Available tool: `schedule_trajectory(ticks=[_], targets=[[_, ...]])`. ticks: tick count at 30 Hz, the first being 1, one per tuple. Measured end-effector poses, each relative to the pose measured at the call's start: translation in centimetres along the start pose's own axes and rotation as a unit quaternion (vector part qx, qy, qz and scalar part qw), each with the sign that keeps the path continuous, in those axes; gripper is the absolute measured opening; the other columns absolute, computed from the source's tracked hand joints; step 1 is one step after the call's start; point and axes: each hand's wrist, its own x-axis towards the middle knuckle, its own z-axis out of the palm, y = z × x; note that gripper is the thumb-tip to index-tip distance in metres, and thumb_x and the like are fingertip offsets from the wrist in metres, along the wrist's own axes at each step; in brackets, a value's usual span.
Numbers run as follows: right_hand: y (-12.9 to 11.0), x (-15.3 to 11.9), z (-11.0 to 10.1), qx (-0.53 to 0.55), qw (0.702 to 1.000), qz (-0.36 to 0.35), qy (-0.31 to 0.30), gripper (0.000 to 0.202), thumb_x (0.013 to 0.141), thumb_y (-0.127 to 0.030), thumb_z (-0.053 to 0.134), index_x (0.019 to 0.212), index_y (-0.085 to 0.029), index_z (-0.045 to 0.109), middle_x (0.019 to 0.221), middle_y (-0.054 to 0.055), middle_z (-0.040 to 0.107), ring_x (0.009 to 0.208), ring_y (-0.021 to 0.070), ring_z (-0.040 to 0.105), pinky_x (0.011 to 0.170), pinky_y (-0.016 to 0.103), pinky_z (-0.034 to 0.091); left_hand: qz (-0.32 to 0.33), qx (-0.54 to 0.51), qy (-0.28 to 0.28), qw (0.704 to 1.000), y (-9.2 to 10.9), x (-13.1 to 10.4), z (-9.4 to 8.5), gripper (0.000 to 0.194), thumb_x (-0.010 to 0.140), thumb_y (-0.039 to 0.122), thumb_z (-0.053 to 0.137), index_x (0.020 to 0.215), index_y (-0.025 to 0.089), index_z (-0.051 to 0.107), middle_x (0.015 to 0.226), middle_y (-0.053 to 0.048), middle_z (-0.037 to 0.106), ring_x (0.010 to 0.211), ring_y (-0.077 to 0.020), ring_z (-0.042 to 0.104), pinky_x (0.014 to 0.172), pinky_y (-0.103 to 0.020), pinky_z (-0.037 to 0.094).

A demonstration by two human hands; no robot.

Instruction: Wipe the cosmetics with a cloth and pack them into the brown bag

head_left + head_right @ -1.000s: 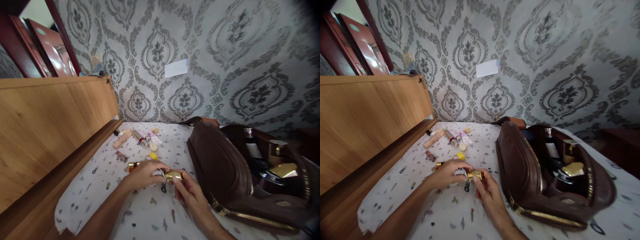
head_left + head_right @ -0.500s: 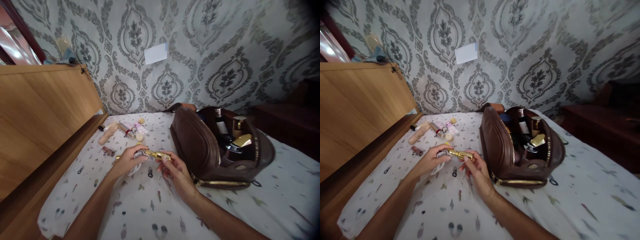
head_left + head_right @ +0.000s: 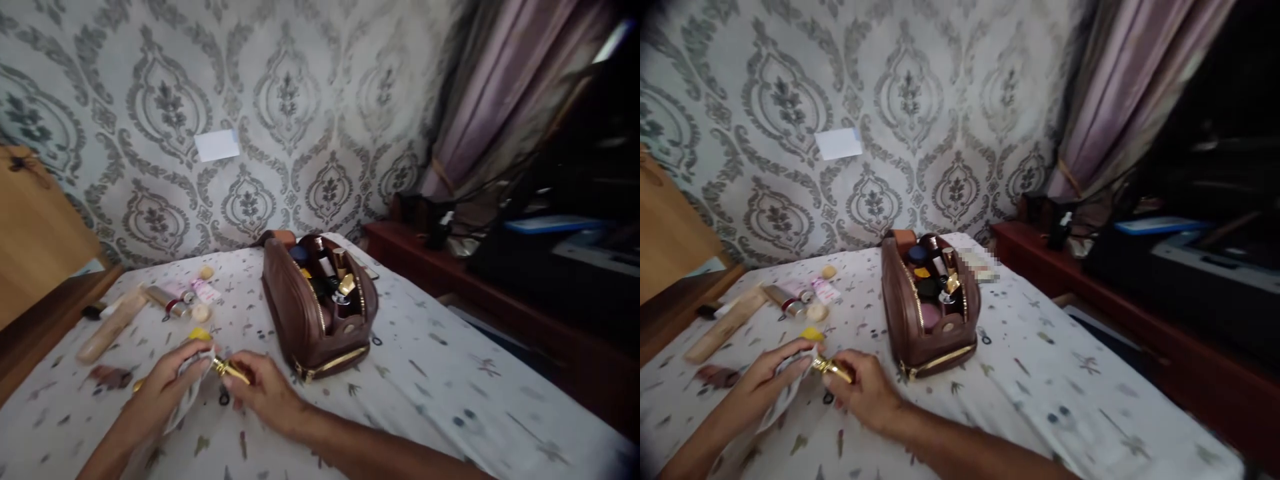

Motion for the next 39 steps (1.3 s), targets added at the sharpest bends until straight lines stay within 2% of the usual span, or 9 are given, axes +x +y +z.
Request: schedule_trajectory(ticks=[5, 10, 13, 21, 24, 29, 34, 37, 39], targets=[[0.5, 0.2, -0.3, -0.007, 1.000, 0.000, -0.003, 0.033, 0.079, -0.051, 0.065, 0.081, -0.020, 0.056, 0.067, -0.005, 0.045, 0.056, 0.0099, 0.045, 0.053, 0.021, 0.041, 0.003, 0.017, 0.019, 1.000, -0.8, 0.6, 0.2, 0.040, 0.075, 0.058, 0.064, 0.094, 0.025, 0.075, 0.101, -0.005, 0.076, 0.107, -0.0309, 0.066, 0.097, -0.040, 0.052], [0.3, 0.2, -0.6, -0.078, 0.996, -0.040, 0.024, 0.015, 0.079, -0.031, 0.065, 0.085, -0.020, 0.060, 0.068, -0.005, 0.048, 0.064, 0.0107, 0.042, 0.057, 0.020, 0.034, 0.008, 0.062, 0.017, 0.998, 1.2, 0.4, 0.3, 0.033, 0.082, 0.051, 0.058, 0.087, 0.020, 0.069, 0.085, -0.004, 0.069, 0.090, -0.0247, 0.063, 0.086, -0.034, 0.050], [0.5, 0.5, -0.5, -0.084, 0.995, -0.044, 0.024, 0.015, 0.079, -0.030, 0.064, 0.089, -0.019, 0.060, 0.069, -0.004, 0.050, 0.066, 0.0116, 0.043, 0.059, 0.021, 0.035, 0.044, 0.079, -0.005, 0.996, 2.2, 0.2, 0.3, 0.031, 0.089, 0.047, 0.050, 0.077, 0.020, 0.060, 0.070, 0.001, 0.055, 0.070, -0.0164, 0.051, 0.067, -0.027, 0.043], [0.4, 0.4, -0.1, -0.091, 0.995, -0.041, 0.022, 0.020, 0.078, -0.031, 0.066, 0.093, -0.020, 0.060, 0.069, -0.004, 0.051, 0.063, 0.0122, 0.045, 0.057, 0.023, 0.035, 0.069, 0.091, -0.013, 0.993, 3.3, -0.1, 0.3, 0.035, 0.093, 0.044, 0.044, 0.067, 0.021, 0.041, 0.064, 0.005, 0.037, 0.063, -0.0132, 0.038, 0.059, -0.026, 0.030], [0.4, 0.5, -0.3, -0.092, 0.995, -0.034, 0.031, 0.020, 0.079, -0.034, 0.064, 0.093, -0.019, 0.060, 0.070, -0.003, 0.053, 0.065, 0.0127, 0.047, 0.060, 0.024, 0.038, 0.058, 0.048, -0.016, 0.997, 3.1, -0.1, 0.4, 0.034, 0.094, 0.045, 0.042, 0.073, 0.020, 0.050, 0.065, 0.004, 0.040, 0.063, -0.0130, 0.039, 0.058, -0.025, 0.031], [0.4, 0.6, -0.4, -0.067, 0.997, -0.033, 0.024, 0.025, 0.083, -0.041, 0.061, 0.093, -0.018, 0.059, 0.071, -0.002, 0.053, 0.063, 0.0128, 0.049, 0.059, 0.025, 0.040, -0.004, -0.042, 0.018, 0.999, 2.3, 0.0, 0.1, 0.040, 0.094, 0.053, 0.044, 0.105, 0.020, 0.063, 0.063, 0.005, 0.044, 0.055, -0.0117, 0.041, 0.052, -0.023, 0.031], [-0.2, 0.5, -0.4, -0.055, 0.998, -0.027, 0.014, 0.029, 0.086, -0.044, 0.059, 0.095, -0.017, 0.059, 0.070, -0.002, 0.053, 0.060, 0.0124, 0.052, 0.059, 0.026, 0.042, -0.008, -0.062, 0.005, 0.998, 2.5, -0.3, -0.2, 0.043, 0.091, 0.051, 0.052, 0.122, 0.023, 0.059, 0.079, 0.000, 0.060, 0.072, -0.0153, 0.056, 0.064, -0.025, 0.043], [-0.7, 0.4, -0.5, -0.039, 0.999, -0.025, -0.006, 0.032, 0.087, -0.047, 0.058, 0.097, -0.017, 0.060, 0.073, -0.002, 0.054, 0.059, 0.0121, 0.053, 0.059, 0.026, 0.042, 0.051, -0.020, -0.026, 0.998, 2.9, -0.4, 0.0, 0.036, 0.090, 0.043, 0.056, 0.120, 0.022, 0.062, 0.107, -0.005, 0.065, 0.102, -0.0210, 0.057, 0.086, -0.029, 0.043], [-0.8, 0.4, -0.5, -0.038, 0.999, -0.023, -0.014, 0.033, 0.088, -0.048, 0.057, 0.096, -0.017, 0.061, 0.073, -0.001, 0.054, 0.059, 0.0121, 0.053, 0.059, 0.026, 0.042, 0.060, -0.013, -0.043, 0.997, 3.0, -0.2, 0.3, 0.031, 0.090, 0.040, 0.056, 0.113, 0.021, 0.063, 0.107, -0.004, 0.065, 0.102, -0.0216, 0.057, 0.088, -0.030, 0.042]])
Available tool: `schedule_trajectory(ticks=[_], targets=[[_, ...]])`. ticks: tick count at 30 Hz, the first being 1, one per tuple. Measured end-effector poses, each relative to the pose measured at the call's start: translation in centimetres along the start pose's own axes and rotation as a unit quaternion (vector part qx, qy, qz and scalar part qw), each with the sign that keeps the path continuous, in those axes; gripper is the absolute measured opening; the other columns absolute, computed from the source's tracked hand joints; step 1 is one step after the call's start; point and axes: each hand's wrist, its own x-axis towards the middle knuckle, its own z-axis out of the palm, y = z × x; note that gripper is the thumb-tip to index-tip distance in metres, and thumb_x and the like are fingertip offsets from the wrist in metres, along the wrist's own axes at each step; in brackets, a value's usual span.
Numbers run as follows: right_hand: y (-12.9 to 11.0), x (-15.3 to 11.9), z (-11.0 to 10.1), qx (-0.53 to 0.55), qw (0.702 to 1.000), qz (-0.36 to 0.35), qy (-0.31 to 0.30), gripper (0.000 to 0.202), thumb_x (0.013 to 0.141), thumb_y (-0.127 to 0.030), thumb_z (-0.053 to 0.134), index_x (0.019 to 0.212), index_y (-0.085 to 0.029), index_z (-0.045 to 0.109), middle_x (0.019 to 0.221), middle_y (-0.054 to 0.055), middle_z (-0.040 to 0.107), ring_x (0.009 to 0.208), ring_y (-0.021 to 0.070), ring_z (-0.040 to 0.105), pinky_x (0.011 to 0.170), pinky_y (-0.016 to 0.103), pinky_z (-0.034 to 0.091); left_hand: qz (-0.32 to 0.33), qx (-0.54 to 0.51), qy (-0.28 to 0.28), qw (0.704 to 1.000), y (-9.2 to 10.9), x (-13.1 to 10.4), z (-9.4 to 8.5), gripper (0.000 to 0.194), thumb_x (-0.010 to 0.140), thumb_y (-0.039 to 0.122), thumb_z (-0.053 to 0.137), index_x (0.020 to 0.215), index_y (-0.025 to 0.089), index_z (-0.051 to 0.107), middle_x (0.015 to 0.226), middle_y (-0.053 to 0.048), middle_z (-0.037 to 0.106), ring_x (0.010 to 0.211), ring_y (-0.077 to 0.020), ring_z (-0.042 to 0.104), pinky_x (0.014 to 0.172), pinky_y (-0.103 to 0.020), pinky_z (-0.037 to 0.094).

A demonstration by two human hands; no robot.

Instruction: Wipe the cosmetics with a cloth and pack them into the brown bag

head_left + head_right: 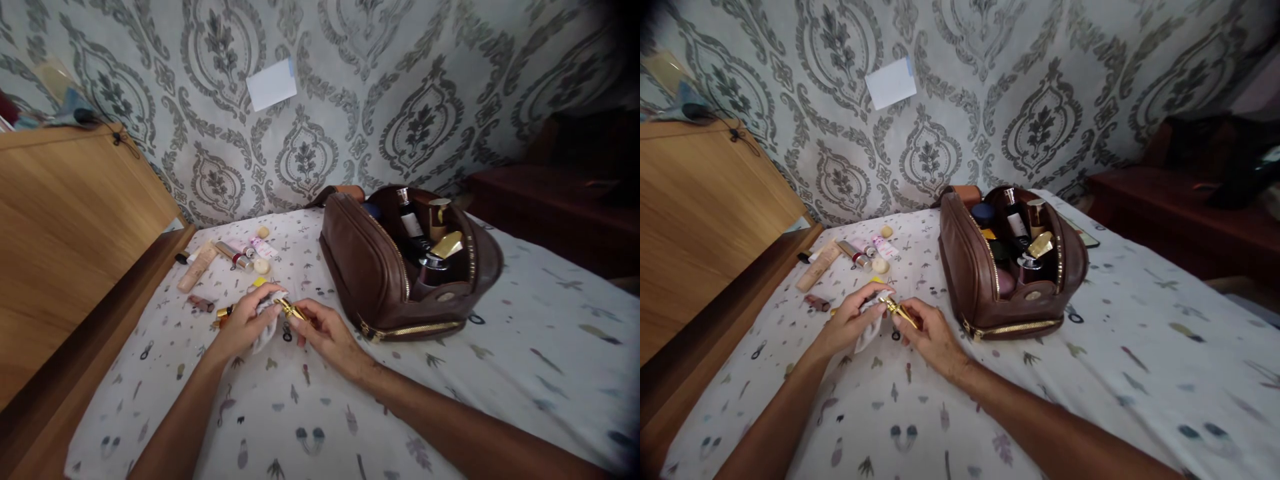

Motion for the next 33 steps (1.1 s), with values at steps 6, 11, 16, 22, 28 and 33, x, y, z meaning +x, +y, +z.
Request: schedule_trajectory(ticks=[6, 11, 16, 22, 28, 33], targets=[[0.6, 0.1, 0.1, 0.005, 1.000, 0.001, 0.012, 0.031, 0.085, -0.046, 0.061, 0.096, -0.017, 0.061, 0.071, -0.001, 0.053, 0.061, 0.0129, 0.050, 0.058, 0.026, 0.043, -0.008, -0.005, 0.009, 1.000, -0.4, 0.3, 0.2, 0.024, 0.088, 0.043, 0.056, 0.094, 0.020, 0.060, 0.087, -0.001, 0.061, 0.088, -0.0195, 0.055, 0.081, -0.029, 0.041], [1.3, 0.0, 0.2, -0.020, 0.999, -0.011, 0.035, 0.026, 0.082, -0.038, 0.064, 0.098, -0.018, 0.062, 0.073, -0.002, 0.055, 0.065, 0.0131, 0.049, 0.060, 0.025, 0.041, -0.023, 0.032, 0.017, 0.999, -0.3, 0.2, 0.2, 0.028, 0.090, 0.047, 0.052, 0.086, 0.020, 0.058, 0.078, 0.001, 0.054, 0.080, -0.0174, 0.052, 0.073, -0.028, 0.039], [1.3, -0.1, 0.3, -0.053, 0.996, -0.024, 0.062, 0.021, 0.079, -0.030, 0.065, 0.097, -0.019, 0.063, 0.076, -0.002, 0.057, 0.069, 0.0130, 0.051, 0.065, 0.024, 0.042, -0.024, 0.045, 0.019, 0.998, -0.1, 0.3, 0.4, 0.030, 0.090, 0.047, 0.049, 0.081, 0.020, 0.056, 0.076, 0.001, 0.050, 0.078, -0.0171, 0.049, 0.070, -0.028, 0.037], [1.2, -0.1, 0.3, -0.060, 0.995, -0.026, 0.070, 0.020, 0.079, -0.029, 0.064, 0.097, -0.020, 0.062, 0.076, -0.002, 0.058, 0.068, 0.0130, 0.051, 0.064, 0.024, 0.042, -0.024, 0.023, 0.020, 0.999, 0.0, 0.1, 0.5, 0.027, 0.091, 0.045, 0.050, 0.081, 0.021, 0.056, 0.075, 0.002, 0.050, 0.077, -0.0166, 0.049, 0.070, -0.026, 0.037], [0.8, -0.3, 0.1, -0.069, 0.996, -0.014, 0.054, 0.030, 0.086, -0.042, 0.060, 0.105, -0.020, 0.057, 0.074, -0.001, 0.059, 0.064, 0.0137, 0.053, 0.059, 0.025, 0.042, -0.017, 0.001, 0.024, 1.000, 0.2, 0.1, 0.4, 0.025, 0.091, 0.045, 0.053, 0.085, 0.021, 0.059, 0.080, 0.000, 0.055, 0.082, -0.0176, 0.053, 0.075, -0.026, 0.040], [0.0, -0.3, 0.0, -0.049, 0.998, -0.002, 0.034, 0.042, 0.095, -0.057, 0.041, 0.081, -0.020, 0.054, 0.068, 0.000, 0.059, 0.053, 0.0124, 0.052, 0.052, 0.026, 0.040, -0.017, -0.032, 0.008, 0.999, 0.6, 0.0, 0.2, 0.024, 0.089, 0.045, 0.056, 0.093, 0.022, 0.062, 0.085, 0.000, 0.059, 0.081, -0.0172, 0.054, 0.075, -0.026, 0.042]])
